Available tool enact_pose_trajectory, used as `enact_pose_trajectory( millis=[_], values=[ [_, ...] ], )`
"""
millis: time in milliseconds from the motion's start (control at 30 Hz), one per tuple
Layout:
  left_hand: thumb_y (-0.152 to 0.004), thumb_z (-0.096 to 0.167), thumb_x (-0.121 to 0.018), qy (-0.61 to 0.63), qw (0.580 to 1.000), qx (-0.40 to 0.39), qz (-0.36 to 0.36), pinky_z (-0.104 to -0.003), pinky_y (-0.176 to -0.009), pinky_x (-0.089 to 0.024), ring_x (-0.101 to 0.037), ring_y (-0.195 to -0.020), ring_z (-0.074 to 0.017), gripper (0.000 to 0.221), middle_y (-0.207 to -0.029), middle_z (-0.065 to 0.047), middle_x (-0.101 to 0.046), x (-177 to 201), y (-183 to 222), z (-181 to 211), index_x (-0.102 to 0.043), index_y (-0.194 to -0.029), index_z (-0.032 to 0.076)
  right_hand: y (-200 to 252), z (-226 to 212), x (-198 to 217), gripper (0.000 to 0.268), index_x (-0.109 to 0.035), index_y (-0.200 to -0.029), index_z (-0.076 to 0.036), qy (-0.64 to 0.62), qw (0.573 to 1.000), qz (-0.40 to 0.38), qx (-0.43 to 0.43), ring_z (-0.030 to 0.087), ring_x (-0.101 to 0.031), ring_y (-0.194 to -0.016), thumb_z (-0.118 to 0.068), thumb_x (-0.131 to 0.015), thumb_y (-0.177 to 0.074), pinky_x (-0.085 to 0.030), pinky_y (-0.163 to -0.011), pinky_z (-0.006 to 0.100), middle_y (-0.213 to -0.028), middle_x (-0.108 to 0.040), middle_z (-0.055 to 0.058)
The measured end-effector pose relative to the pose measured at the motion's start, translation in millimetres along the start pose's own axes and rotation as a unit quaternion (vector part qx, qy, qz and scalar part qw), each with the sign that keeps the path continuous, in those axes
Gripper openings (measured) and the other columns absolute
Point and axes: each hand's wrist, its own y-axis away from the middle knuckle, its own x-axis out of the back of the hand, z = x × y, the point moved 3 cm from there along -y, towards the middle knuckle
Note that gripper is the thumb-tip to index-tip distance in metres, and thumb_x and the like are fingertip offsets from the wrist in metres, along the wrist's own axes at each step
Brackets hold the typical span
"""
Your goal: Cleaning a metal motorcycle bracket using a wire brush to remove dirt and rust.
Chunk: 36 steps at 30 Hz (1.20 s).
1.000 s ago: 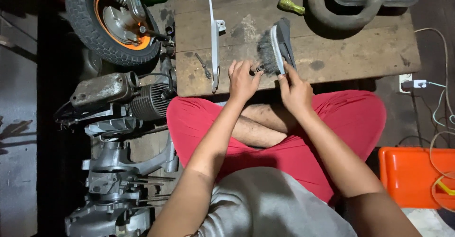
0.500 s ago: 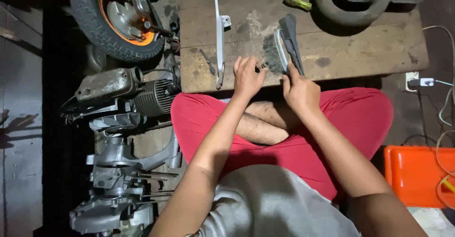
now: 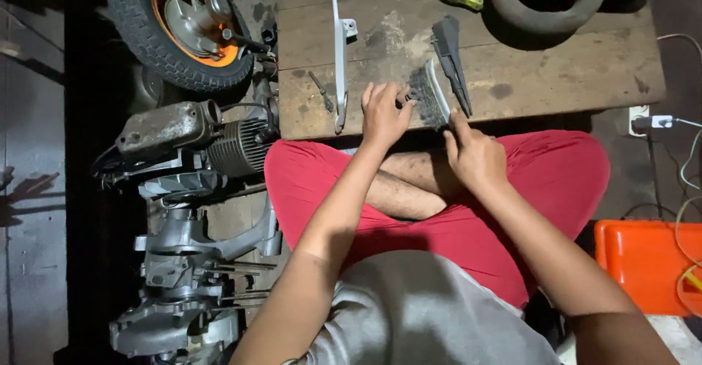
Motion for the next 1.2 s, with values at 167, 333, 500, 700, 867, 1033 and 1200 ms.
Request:
enact_pose_trajectory(
  millis=[167,333,500,700,867,1033,1200],
  values=[
    [-0.081,0.020,-0.082,0.012,1.000,0.012,-0.007,-0.055,-0.119,-0.030,-0.066,-0.111,-0.0265,0.033,-0.092,-0.006,-0.075,4,0,1,-0.049,-0.081,0.017,13,-3,21,0.045,-0.061,-0.145,-0.029,0.070,0.997,-0.015,0.016,0.038,-0.075,-0.067,-0.043,-0.053,-0.103,-0.061,-0.060,0.052,-0.080,-0.073,0.013],
    [-0.082,0.021,-0.081,0.021,1.000,0.015,-0.008,-0.056,-0.119,-0.030,-0.066,-0.111,-0.0285,0.033,-0.090,-0.009,-0.075,3,-2,-2,-0.049,-0.081,0.016,26,1,39,0.047,-0.060,-0.146,-0.032,0.116,0.993,-0.024,0.027,0.035,-0.075,-0.066,-0.043,-0.055,-0.100,-0.062,-0.059,0.050,-0.082,-0.072,0.011],
    [-0.079,0.022,-0.084,0.012,1.000,-0.004,0.001,-0.055,-0.118,-0.030,-0.067,-0.109,-0.0272,0.033,-0.085,-0.007,-0.072,-1,-1,-3,-0.052,-0.081,0.015,31,7,44,0.042,-0.066,-0.141,-0.026,0.003,0.999,0.038,0.004,0.036,-0.076,-0.078,-0.037,-0.062,-0.100,-0.061,-0.064,0.051,-0.087,-0.075,0.012],
    [-0.082,0.017,-0.082,0.022,1.000,0.011,-0.015,-0.055,-0.121,-0.026,-0.066,-0.111,-0.0290,0.029,-0.086,-0.009,-0.072,-1,-2,-6,-0.054,-0.082,0.013,0,-10,-2,0.042,-0.065,-0.139,-0.025,-0.009,0.999,0.033,-0.027,0.037,-0.075,-0.073,-0.040,-0.059,-0.099,-0.060,-0.062,0.053,-0.080,-0.074,0.013],
    [-0.082,0.017,-0.083,0.033,0.999,0.011,-0.008,-0.052,-0.120,-0.027,-0.066,-0.111,-0.0260,0.029,-0.088,-0.007,-0.073,1,-2,-5,-0.054,-0.078,0.014,-30,-17,3,0.042,-0.064,-0.138,-0.023,-0.041,0.998,0.021,-0.030,0.038,-0.076,-0.079,-0.036,-0.060,-0.098,-0.060,-0.066,0.054,-0.094,-0.077,0.015],
    [-0.080,0.019,-0.084,0.019,1.000,0.003,0.007,-0.050,-0.119,-0.030,-0.067,-0.110,-0.0270,0.030,-0.087,-0.009,-0.073,2,-1,-4,-0.055,-0.079,0.013,-30,-11,-5,0.041,-0.064,-0.137,-0.028,-0.075,0.995,0.021,-0.062,0.039,-0.076,-0.082,-0.042,-0.060,-0.098,-0.060,-0.069,0.055,-0.091,-0.077,0.014],
    [-0.078,0.019,-0.085,0.016,1.000,0.004,0.015,-0.049,-0.118,-0.032,-0.068,-0.108,-0.0264,0.032,-0.085,-0.007,-0.072,-4,-1,-10,-0.054,-0.077,0.014,-25,-18,1,0.035,-0.070,-0.130,-0.021,-0.151,0.983,0.071,-0.079,0.042,-0.074,-0.082,-0.034,-0.066,-0.097,-0.059,-0.072,0.055,-0.090,-0.077,0.019]
  ],
)
